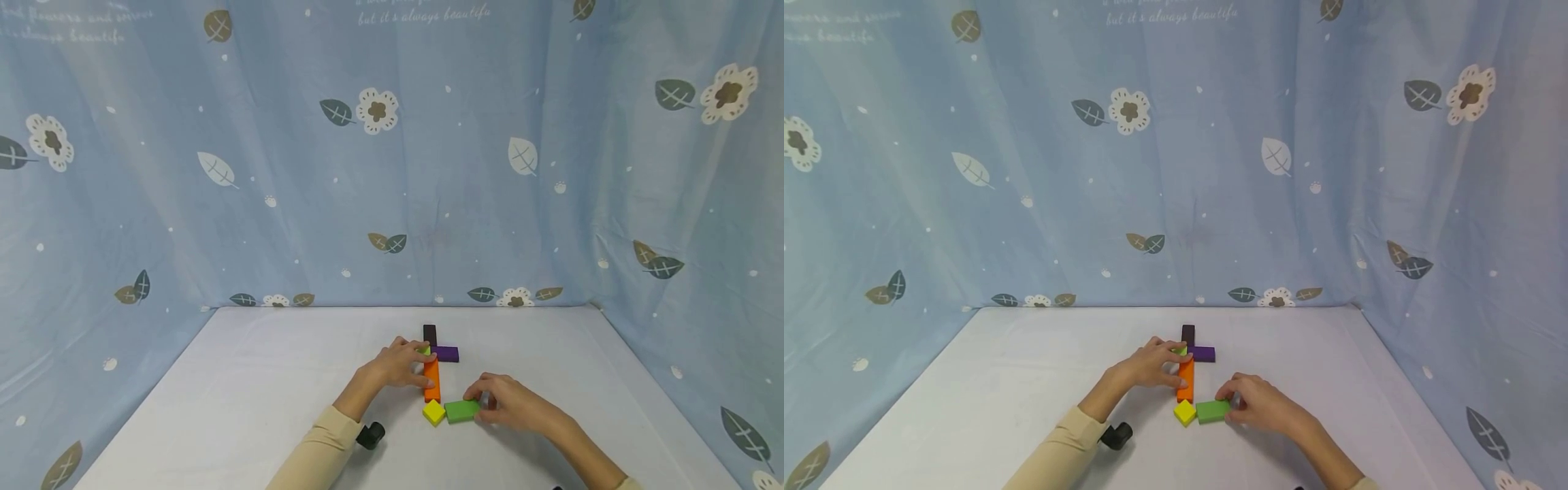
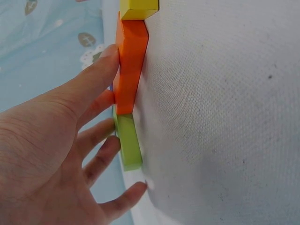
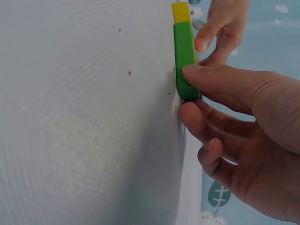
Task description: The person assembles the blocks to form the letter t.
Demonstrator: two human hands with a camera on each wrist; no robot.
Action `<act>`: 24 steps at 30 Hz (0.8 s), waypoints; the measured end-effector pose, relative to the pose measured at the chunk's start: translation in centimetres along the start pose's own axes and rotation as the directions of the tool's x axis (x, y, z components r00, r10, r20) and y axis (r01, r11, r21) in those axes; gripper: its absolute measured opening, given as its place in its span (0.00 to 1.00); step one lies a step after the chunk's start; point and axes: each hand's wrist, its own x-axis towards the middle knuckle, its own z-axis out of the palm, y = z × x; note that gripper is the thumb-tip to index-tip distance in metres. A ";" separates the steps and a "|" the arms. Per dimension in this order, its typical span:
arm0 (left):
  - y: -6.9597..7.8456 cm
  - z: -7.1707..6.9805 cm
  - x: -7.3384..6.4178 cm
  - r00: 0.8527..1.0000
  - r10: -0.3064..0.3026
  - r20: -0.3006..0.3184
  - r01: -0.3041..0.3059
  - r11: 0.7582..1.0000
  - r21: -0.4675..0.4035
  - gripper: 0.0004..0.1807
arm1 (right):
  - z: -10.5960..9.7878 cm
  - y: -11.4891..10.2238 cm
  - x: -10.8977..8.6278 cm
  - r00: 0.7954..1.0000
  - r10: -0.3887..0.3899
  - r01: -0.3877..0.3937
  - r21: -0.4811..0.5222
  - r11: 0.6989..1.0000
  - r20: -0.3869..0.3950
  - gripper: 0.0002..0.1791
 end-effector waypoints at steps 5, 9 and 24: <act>-0.1 0.0 0.1 1.000 0.000 -0.005 0.000 1.000 -0.005 0.33 | 0.0 0.1 0.1 1.000 0.008 -0.008 0.011 1.000 0.002 0.15; -0.3 0.1 0.2 1.000 0.004 -0.005 -0.004 1.000 0.001 0.33 | 0.0 0.3 0.2 1.000 0.005 -0.005 0.015 1.000 0.003 0.15; 0.0 0.1 0.0 1.000 0.004 -0.008 -0.004 1.000 0.004 0.33 | 0.1 0.1 0.0 1.000 0.018 -0.018 0.010 1.000 0.000 0.15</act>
